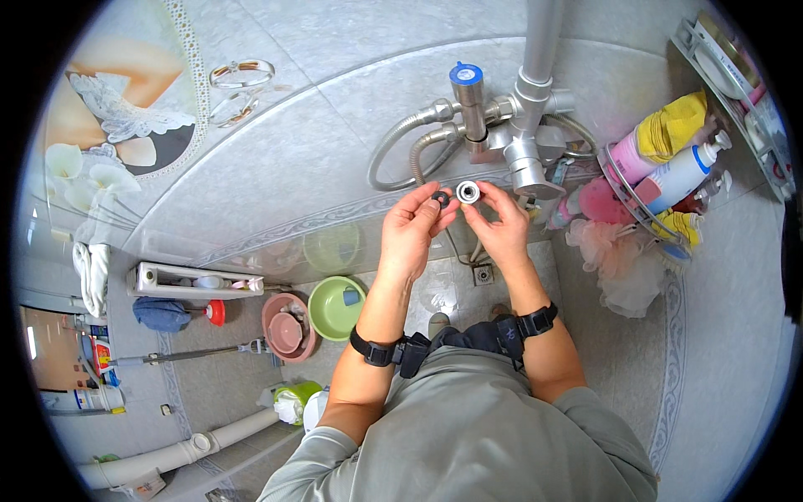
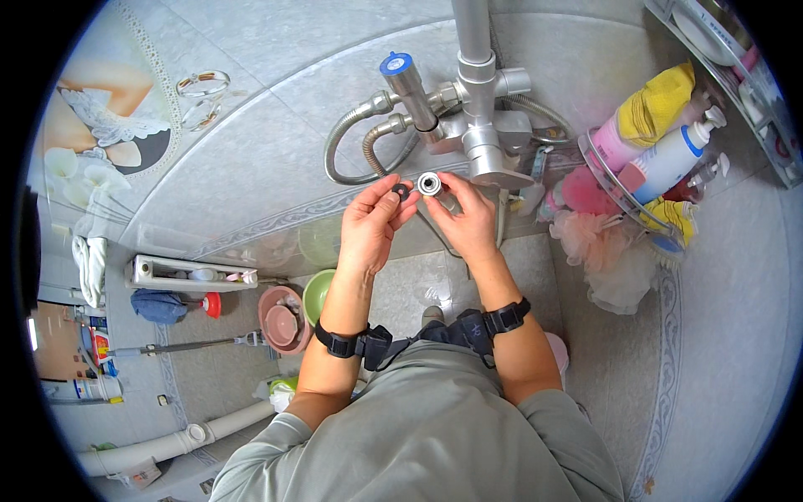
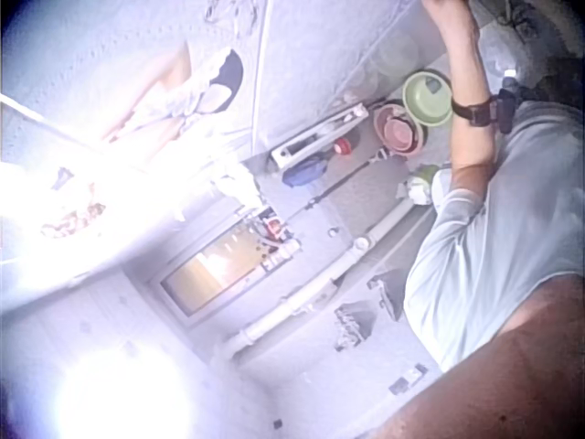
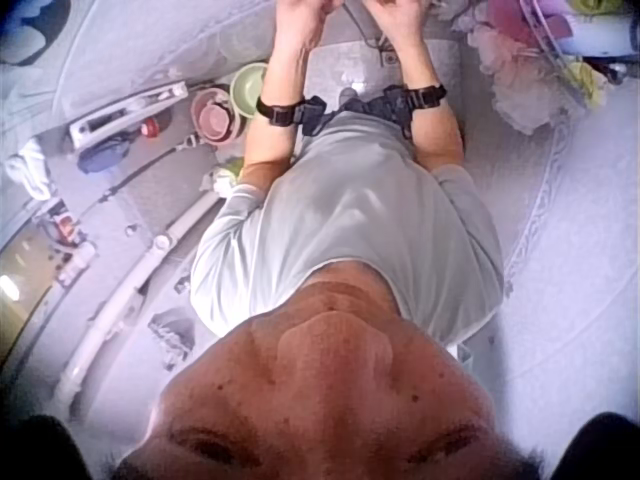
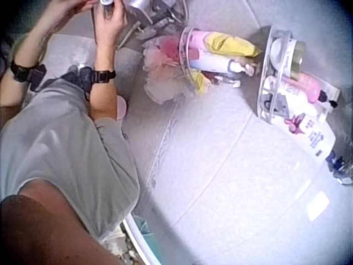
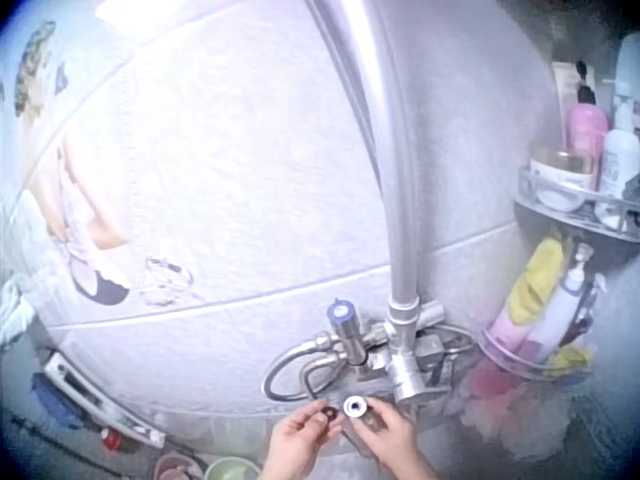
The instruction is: The person unscrews a hose connector from a shower faucet by hand, removes a black rubber ring, and displays the internal components.
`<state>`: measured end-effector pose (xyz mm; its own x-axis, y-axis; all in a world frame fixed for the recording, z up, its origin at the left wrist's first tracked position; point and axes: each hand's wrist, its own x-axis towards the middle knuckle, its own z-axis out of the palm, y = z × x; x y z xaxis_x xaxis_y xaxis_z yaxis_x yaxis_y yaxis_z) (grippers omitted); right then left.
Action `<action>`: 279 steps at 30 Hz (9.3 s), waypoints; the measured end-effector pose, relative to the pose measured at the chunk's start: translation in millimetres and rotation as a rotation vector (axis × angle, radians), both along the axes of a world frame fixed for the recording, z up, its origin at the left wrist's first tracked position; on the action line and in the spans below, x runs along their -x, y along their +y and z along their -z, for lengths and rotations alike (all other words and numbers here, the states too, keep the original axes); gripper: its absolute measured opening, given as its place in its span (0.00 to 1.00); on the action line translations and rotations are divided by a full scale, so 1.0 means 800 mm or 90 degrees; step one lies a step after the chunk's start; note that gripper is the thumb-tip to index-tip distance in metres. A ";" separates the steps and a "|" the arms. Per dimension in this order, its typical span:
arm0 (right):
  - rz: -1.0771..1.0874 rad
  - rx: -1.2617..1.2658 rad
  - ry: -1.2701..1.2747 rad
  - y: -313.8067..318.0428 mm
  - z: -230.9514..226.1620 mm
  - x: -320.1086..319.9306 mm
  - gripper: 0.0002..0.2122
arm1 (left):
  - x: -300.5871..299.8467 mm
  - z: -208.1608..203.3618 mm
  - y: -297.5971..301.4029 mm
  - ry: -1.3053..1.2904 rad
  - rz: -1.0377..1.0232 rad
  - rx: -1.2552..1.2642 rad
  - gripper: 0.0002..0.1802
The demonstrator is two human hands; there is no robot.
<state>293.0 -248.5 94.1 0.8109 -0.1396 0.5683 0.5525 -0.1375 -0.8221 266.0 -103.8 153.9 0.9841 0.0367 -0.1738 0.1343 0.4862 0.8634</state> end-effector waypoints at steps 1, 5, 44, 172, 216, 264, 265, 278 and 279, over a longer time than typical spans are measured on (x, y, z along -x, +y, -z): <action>-0.002 0.000 0.000 0.000 0.000 0.000 0.18 | 0.000 0.000 0.000 0.000 -0.001 0.002 0.15; -0.006 0.011 0.002 0.001 0.000 0.001 0.18 | 0.000 -0.001 0.002 0.004 -0.001 -0.002 0.16; -0.008 0.018 -0.005 0.001 0.003 -0.003 0.18 | -0.005 -0.004 -0.002 -0.004 0.000 -0.122 0.12; -0.173 0.048 0.258 -0.012 -0.020 -0.005 0.17 | 0.002 0.028 0.021 0.024 0.086 0.182 0.17; -0.157 0.041 0.262 0.003 -0.024 0.003 0.19 | 0.003 0.031 0.042 0.040 0.130 0.145 0.15; -0.090 0.114 0.070 0.023 -0.023 0.000 0.17 | -0.004 -0.030 0.017 -0.333 -0.024 -0.830 0.11; -0.087 0.115 0.066 0.022 -0.021 -0.001 0.17 | -0.006 -0.035 0.015 -0.336 -0.007 -0.845 0.11; -0.166 0.111 0.042 0.008 -0.012 -0.016 0.19 | -0.012 -0.093 -0.022 -0.274 0.118 -1.134 0.10; -0.167 0.112 0.041 0.009 -0.011 -0.017 0.19 | -0.012 -0.094 -0.024 -0.269 0.122 -1.144 0.10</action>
